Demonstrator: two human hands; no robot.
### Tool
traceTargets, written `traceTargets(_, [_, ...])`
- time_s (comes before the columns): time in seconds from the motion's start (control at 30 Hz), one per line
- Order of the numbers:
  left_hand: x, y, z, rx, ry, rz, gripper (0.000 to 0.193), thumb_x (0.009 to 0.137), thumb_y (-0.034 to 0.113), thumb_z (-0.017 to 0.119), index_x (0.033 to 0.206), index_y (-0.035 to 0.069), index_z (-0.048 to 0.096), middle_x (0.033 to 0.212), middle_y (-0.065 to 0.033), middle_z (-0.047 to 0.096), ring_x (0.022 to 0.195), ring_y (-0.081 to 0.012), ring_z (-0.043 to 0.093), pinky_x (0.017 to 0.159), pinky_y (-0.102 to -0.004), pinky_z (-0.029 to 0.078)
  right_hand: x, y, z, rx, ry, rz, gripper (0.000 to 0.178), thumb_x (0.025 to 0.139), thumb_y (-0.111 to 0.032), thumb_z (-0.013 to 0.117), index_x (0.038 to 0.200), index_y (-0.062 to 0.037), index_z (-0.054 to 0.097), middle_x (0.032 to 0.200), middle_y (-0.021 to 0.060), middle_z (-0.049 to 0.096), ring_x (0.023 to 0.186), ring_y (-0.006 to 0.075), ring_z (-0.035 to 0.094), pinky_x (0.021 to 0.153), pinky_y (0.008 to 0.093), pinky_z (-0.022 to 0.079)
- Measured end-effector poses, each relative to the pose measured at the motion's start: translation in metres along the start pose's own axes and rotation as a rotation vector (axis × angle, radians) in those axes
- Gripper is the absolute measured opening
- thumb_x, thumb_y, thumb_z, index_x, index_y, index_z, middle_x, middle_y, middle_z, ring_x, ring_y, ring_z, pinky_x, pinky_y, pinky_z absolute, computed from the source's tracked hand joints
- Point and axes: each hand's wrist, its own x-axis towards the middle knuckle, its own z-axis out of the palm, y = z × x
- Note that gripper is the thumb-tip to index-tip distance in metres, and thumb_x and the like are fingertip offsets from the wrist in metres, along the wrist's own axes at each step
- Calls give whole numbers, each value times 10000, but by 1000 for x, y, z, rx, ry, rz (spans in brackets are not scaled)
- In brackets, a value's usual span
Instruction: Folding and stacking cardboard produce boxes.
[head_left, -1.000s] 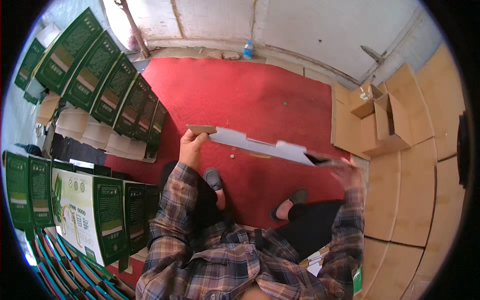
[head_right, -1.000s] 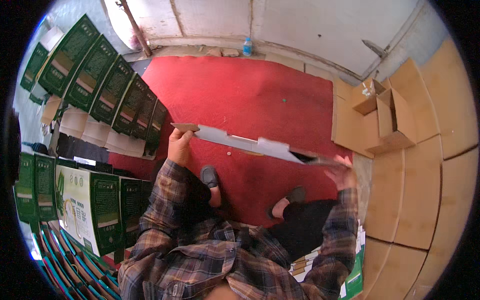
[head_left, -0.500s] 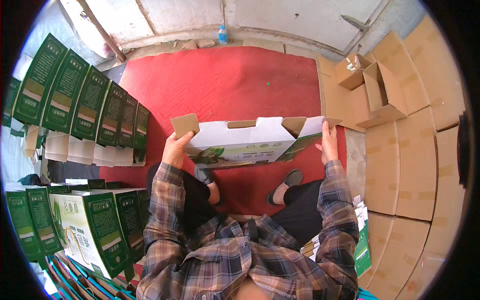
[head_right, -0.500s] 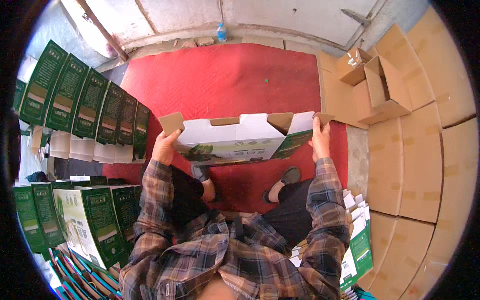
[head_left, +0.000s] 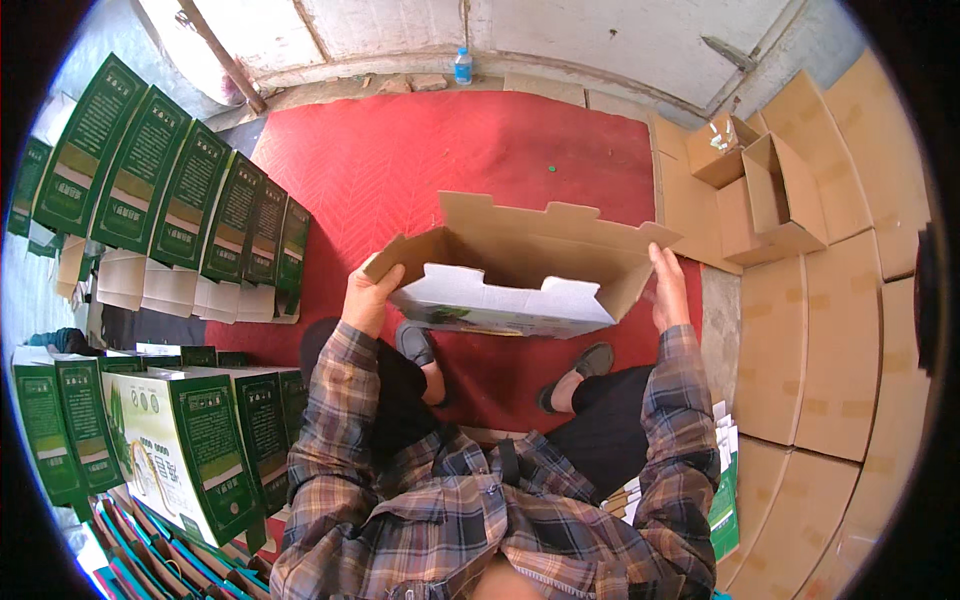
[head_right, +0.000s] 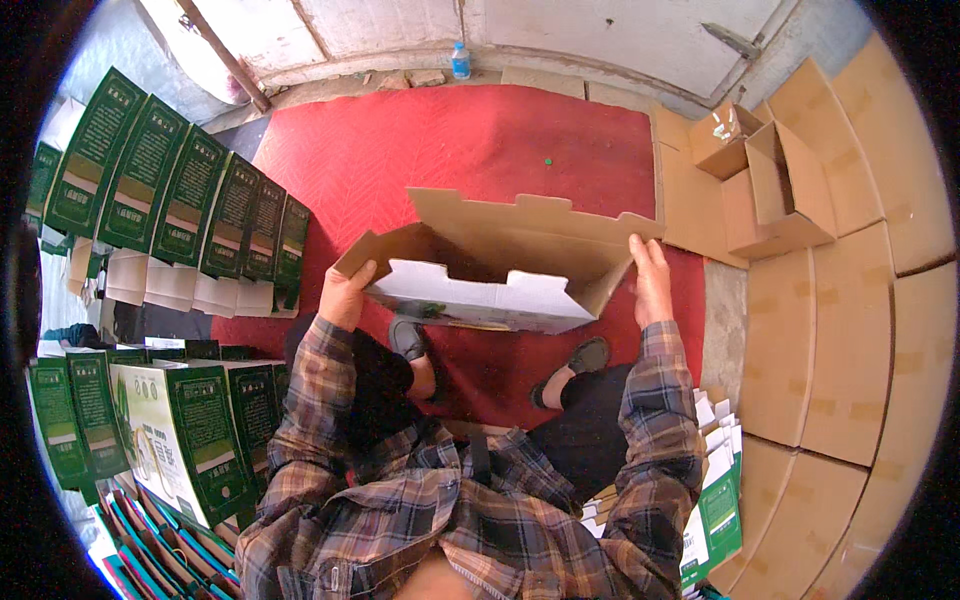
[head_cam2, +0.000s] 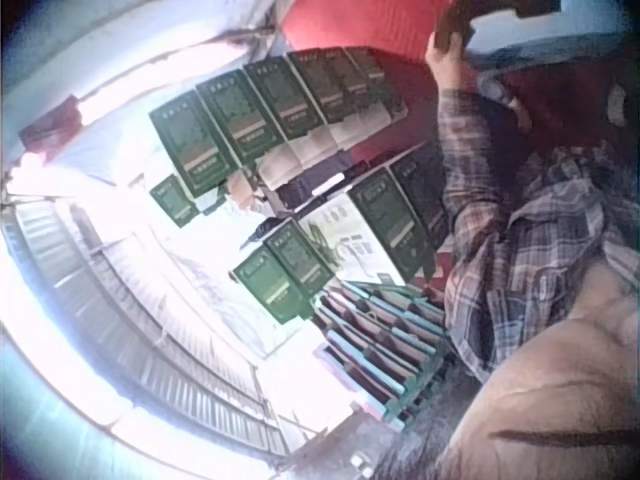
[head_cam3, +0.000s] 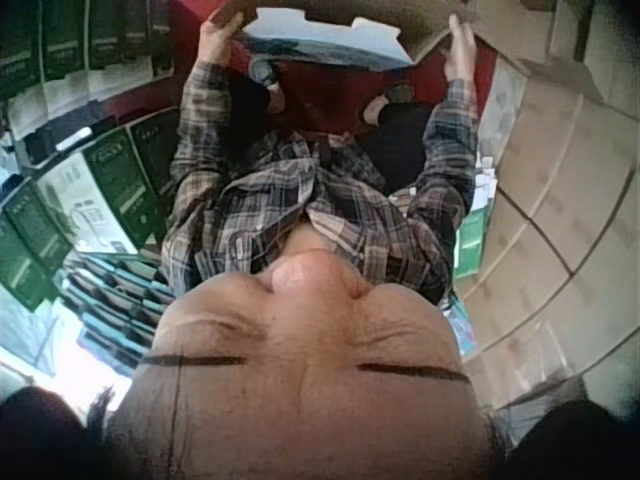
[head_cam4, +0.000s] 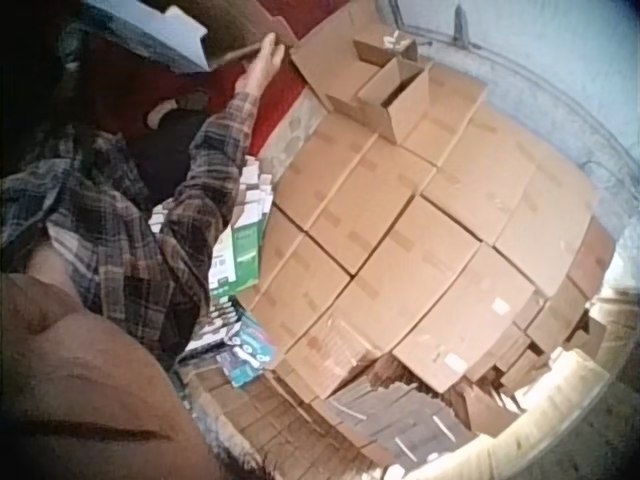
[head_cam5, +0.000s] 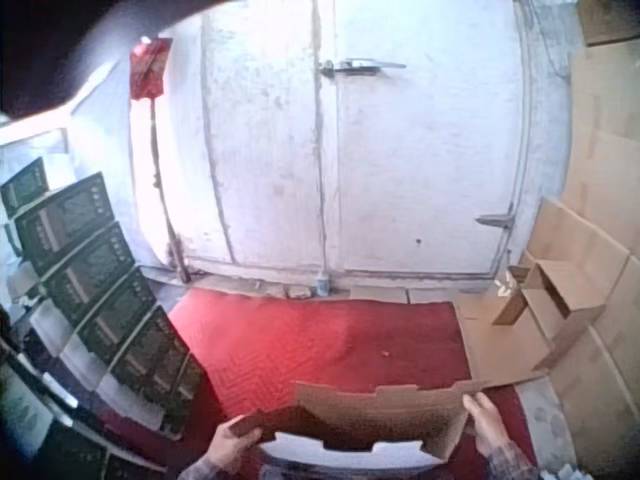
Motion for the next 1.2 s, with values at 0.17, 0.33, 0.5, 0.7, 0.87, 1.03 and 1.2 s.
traceTargets(0.17, [-6, -11, 24, -50, 229, 115, 393, 916, 115, 574, 1287, 6, 501, 1203, -70, 581, 1080, -166, 552, 934, -323, 432, 7, 8, -3, -17, -196, -101, 553, 908, -244, 567, 1386, -26, 397, 1337, 131, 476, 1266, 221, 411, 1036, 337, 312])
traceTargets(0.33, [-8, -29, 23, -47, 442, 73, 409, 926, 100, 555, 1313, -3, 472, 1210, -86, 576, 1088, -170, 548, 925, -323, 439, 6, 9, -3, -76, -231, -78, 642, 924, -315, 553, 1447, -51, 290, 1464, 143, 329, 1362, 253, 290, 1077, 365, 262])
traceTargets(0.5, [-2, -34, 12, -3, 420, 64, 323, 923, 133, 562, 1218, 5, 526, 1156, -74, 580, 1033, -179, 558, 881, -328, 450, -13, 3, 0, -8, -267, -37, 813, 896, -531, 533, 1474, -69, 195, 1514, 172, 219, 1382, 286, 246, 1074, 432, 274])
traceTargets(0.7, [-3, -32, 14, -13, 418, 86, 308, 925, 132, 557, 1203, 4, 533, 1139, -74, 588, 1022, -181, 564, 881, -329, 450, -33, 7, 16, -131, -353, -239, 950, 795, -201, 730, 1485, -29, 100, 1496, 174, 246, 1371, 266, 266, 1086, 365, 271])
traceTargets(0.87, [-3, -33, 6, 5, 405, 95, 317, 930, 153, 555, 1200, -13, 530, 1137, -81, 590, 1014, -180, 569, 877, -326, 451, -41, 13, 16, -396, -251, -427, 795, 821, -67, 617, 1478, -37, 170, 1420, 170, 387, 1277, 259, 414, 1036, 346, 343])
traceTargets(1.03, [-4, -26, 12, 0, 412, 99, 319, 940, 168, 534, 1205, -10, 532, 1130, -89, 595, 1008, -183, 574, 860, -331, 463, -18, 41, 7, -410, -23, -339, 588, 878, -51, 539, 1423, -40, 318, 1269, 137, 537, 1140, 229, 537, 945, 359, 441])
traceTargets(1.2, [0, -8, -3, 179, 545, 351, 467, 880, 70, 600, 1321, 40, 448, 1091, -84, 573, 959, -166, 571, 837, -314, 468, -18, 43, -2, -6, -9, 21, 331, 912, -129, 549, 1234, -58, 508, 1173, 84, 587, 1023, 200, 595, 783, 391, 525])
